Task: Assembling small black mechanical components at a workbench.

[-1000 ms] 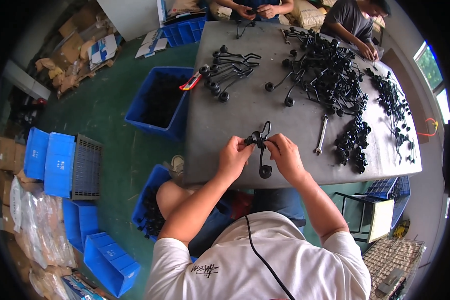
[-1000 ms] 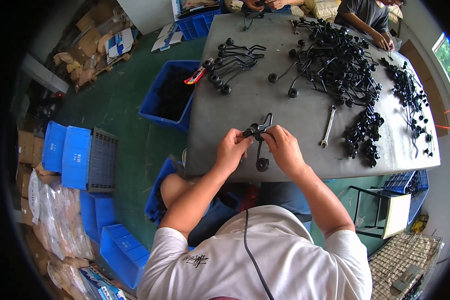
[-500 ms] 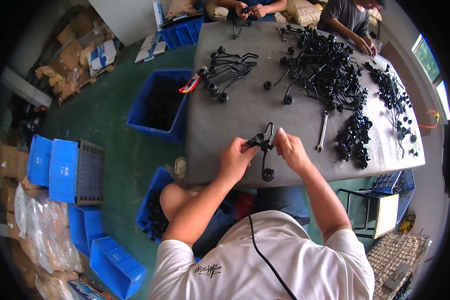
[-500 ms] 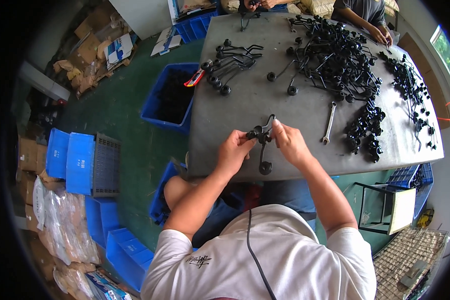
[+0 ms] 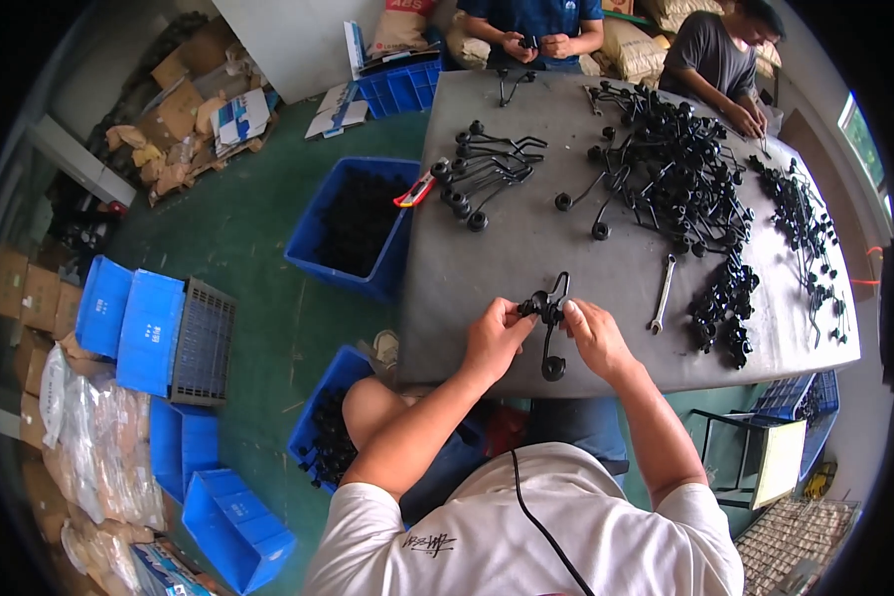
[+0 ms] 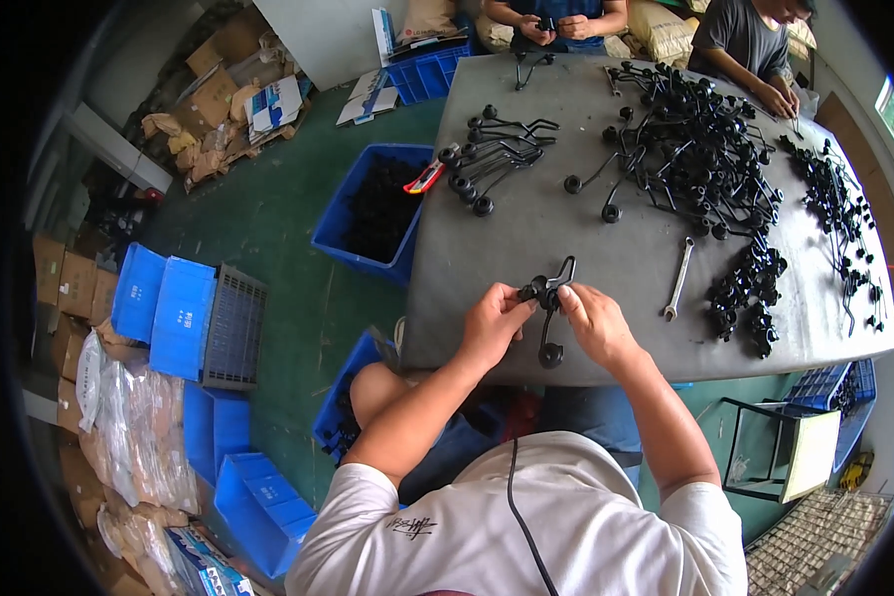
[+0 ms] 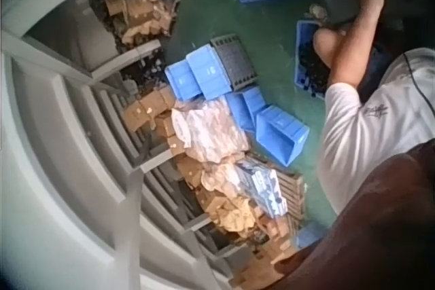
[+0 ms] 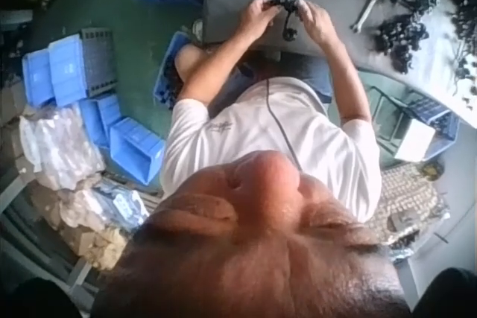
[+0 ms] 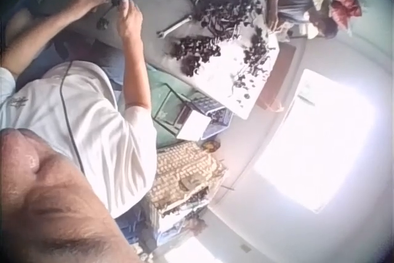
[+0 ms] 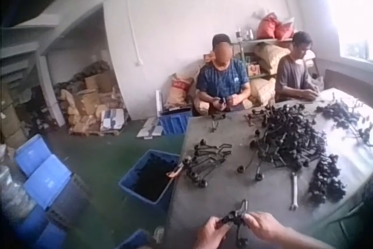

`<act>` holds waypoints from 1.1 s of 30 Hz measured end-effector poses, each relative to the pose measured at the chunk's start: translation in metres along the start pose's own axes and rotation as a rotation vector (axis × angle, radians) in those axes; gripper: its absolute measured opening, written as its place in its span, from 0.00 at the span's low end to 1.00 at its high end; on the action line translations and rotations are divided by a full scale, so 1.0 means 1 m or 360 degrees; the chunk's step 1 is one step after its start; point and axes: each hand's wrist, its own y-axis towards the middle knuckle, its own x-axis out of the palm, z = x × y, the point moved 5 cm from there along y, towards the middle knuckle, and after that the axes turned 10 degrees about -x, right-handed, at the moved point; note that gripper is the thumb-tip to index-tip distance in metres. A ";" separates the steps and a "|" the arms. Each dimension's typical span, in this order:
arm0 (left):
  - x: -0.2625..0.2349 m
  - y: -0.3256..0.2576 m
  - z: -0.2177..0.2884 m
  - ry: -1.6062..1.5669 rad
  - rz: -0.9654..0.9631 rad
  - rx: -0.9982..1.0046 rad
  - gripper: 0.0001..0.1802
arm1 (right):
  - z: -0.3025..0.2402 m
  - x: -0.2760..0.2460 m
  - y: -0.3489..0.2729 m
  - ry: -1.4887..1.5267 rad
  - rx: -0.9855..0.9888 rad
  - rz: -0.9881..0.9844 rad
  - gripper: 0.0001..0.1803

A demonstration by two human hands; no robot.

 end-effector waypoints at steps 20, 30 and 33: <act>0.001 0.004 -0.004 -0.0029 -0.0004 0.0052 0.15 | 0.013 0.007 -0.005 0.0354 0.0384 -0.0019 0.34; 0.004 0.003 -0.003 0.0042 -0.0012 0.0096 0.14 | 0.004 0.011 -0.005 -0.0210 -0.0139 0.0085 0.18; -0.004 0.005 -0.011 -0.0010 0.0013 0.0115 0.13 | 0.000 0.018 0.002 -0.0071 0.0274 -0.0156 0.13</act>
